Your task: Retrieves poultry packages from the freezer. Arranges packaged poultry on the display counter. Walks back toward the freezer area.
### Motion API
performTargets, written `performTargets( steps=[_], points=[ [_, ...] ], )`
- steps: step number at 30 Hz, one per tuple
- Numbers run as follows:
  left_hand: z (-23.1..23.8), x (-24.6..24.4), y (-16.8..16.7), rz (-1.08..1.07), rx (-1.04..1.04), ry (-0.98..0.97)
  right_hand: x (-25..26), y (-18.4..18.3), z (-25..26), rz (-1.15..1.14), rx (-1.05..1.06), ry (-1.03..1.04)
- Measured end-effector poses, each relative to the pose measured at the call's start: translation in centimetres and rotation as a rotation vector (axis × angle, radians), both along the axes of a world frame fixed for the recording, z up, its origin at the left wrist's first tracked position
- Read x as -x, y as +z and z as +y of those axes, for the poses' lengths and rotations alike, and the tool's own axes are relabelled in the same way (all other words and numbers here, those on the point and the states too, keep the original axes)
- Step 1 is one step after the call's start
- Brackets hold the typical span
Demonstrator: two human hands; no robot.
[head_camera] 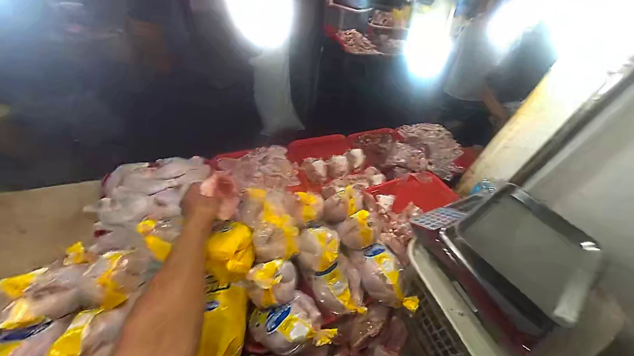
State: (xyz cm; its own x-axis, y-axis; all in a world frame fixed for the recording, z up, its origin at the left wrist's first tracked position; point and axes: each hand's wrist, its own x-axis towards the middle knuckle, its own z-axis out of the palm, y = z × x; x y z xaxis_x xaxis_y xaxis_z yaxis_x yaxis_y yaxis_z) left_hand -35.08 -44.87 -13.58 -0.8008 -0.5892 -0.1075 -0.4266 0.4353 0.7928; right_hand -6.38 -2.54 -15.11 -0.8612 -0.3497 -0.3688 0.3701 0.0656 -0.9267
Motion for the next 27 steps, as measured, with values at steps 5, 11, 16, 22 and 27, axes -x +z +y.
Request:
performTargets(
  steps=[5, 11, 16, 22, 27],
  points=[
    [-0.1, -2.0, -0.5, -0.150, 0.231, -0.093, 2.9, 0.6, 0.7, -0.145, 0.212, 0.017],
    [6.4, -22.3, 0.6, 0.223, -0.243, -0.139, 6.7, -2.2, -3.3, -0.154, 0.321, -0.021],
    [14.1, -31.2, -0.6, 0.473, -1.347, -0.198, 7.4, 6.3, -10.7, 0.053, 0.207, 0.281],
    [6.6, -23.0, 1.9, 0.566, -0.891, 0.141, 5.9, -1.8, -4.8, 0.193, -0.298, 0.262],
    [-0.4, -7.4, 2.1, 0.295, -0.090, 0.303, -0.9, -10.1, -2.0, -0.047, -0.593, 0.567]
  ],
)
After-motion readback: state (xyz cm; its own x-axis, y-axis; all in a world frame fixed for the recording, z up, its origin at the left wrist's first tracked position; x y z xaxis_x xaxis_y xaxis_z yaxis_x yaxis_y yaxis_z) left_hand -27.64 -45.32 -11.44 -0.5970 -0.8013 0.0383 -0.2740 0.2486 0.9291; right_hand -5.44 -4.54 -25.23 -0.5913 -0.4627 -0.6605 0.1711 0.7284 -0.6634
